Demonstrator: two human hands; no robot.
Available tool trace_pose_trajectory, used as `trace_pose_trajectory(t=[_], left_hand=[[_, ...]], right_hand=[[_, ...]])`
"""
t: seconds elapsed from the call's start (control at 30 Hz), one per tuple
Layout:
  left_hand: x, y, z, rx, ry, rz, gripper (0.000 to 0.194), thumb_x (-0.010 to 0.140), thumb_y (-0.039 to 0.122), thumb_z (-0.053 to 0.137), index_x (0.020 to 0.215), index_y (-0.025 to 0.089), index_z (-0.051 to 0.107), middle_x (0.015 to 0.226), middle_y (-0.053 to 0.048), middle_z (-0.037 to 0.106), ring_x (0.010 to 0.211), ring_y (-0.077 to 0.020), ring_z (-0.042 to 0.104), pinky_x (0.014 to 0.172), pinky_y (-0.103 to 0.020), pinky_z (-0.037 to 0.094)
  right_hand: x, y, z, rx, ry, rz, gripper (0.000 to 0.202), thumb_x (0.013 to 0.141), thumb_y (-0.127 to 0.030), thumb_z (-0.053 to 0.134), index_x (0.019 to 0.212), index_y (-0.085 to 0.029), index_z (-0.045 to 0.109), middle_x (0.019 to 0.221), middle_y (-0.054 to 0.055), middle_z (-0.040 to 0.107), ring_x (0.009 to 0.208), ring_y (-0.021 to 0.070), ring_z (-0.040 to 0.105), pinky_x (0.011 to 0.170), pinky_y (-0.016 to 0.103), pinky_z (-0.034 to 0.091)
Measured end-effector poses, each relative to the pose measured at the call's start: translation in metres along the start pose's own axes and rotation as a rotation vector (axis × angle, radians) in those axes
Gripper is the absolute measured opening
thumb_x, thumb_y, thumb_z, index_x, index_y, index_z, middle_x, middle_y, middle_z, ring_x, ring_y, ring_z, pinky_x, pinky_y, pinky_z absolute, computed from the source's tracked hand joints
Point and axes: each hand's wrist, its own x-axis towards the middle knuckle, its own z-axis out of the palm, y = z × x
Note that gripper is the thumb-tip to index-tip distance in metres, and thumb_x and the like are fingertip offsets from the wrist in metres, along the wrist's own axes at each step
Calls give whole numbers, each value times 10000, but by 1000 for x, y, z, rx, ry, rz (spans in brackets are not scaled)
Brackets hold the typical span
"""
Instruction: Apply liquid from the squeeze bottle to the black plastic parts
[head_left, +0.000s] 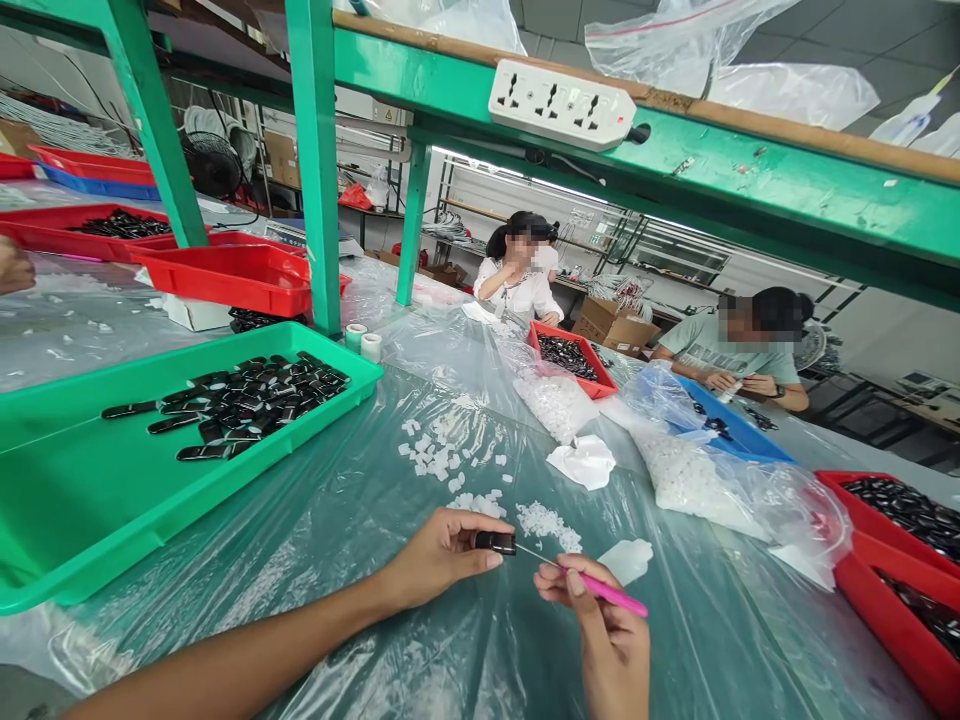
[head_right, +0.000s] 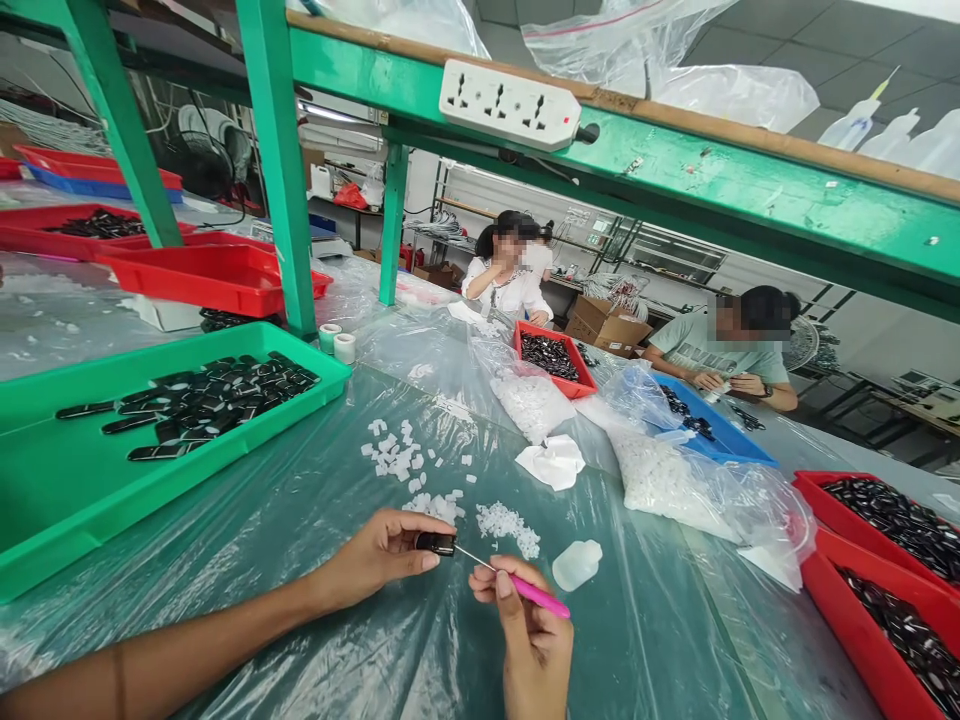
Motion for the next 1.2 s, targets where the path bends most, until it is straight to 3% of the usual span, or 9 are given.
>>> trace_pose_trajectory(t=[0.23, 0.4, 0.6, 0.77, 0.9, 1.07, 1.2], left_hand=[[0, -3, -1, 40, 11, -25, 373, 723, 351, 699, 1033, 145, 669, 954, -87, 660, 785, -179, 574, 661, -234, 414], [1, -10, -1, 51, 3, -34, 385, 728, 398, 683, 1021, 150, 668, 868, -67, 648, 669, -142, 549, 623, -233, 407], [2, -11, 0, 91, 39, -59, 434, 716, 425, 681, 1023, 118, 663, 784, -69, 635, 555, -111, 505, 556, -226, 388], [1, -15, -1, 129, 30, -55, 416, 742, 424, 654, 1040, 135, 656, 852, -77, 642, 578, -118, 521, 570, -228, 413], [1, -17, -1, 163, 20, -59, 402, 753, 426, 639, 1031, 137, 658, 784, -57, 638, 566, -112, 517, 557, -216, 415], [1, -14, 1, 212, 15, -76, 390, 760, 415, 625, 1009, 117, 666, 770, -61, 649, 569, -127, 529, 545, -221, 409], [-1, -10, 2, 340, 80, -38, 341, 782, 348, 605, 1033, 123, 659, 908, -86, 672, 726, -181, 584, 625, -239, 425]], right_hand=[[-8, 15, -1, -236, -80, -376, 130, 793, -258, 575, 851, -227, 688, 834, 48, 699, 780, 215, 661, 705, 326, 518], [-8, 21, 0, -357, -151, -668, 257, 783, -125, 535, 953, -267, 667, 865, 38, 696, 791, 208, 649, 694, 331, 511], [-6, 21, 0, -554, -239, -861, 359, 766, -58, 528, 1052, -259, 612, 890, 35, 696, 788, 193, 662, 663, 294, 538], [-5, 22, -3, -673, -226, -896, 293, 786, -85, 522, 1031, -226, 600, 857, 55, 695, 766, 196, 672, 628, 282, 550], [-6, 25, -3, -731, -255, -952, 280, 777, -92, 541, 1028, -203, 596, 834, 59, 695, 730, 187, 675, 601, 256, 547], [-9, 27, -2, -717, -146, -851, 212, 809, -134, 516, 976, -220, 615, 819, 41, 686, 703, 172, 656, 610, 261, 511], [-4, 25, -6, -721, -169, -868, 195, 782, -128, 542, 937, -208, 629, 773, 37, 687, 643, 170, 654, 569, 245, 495]])
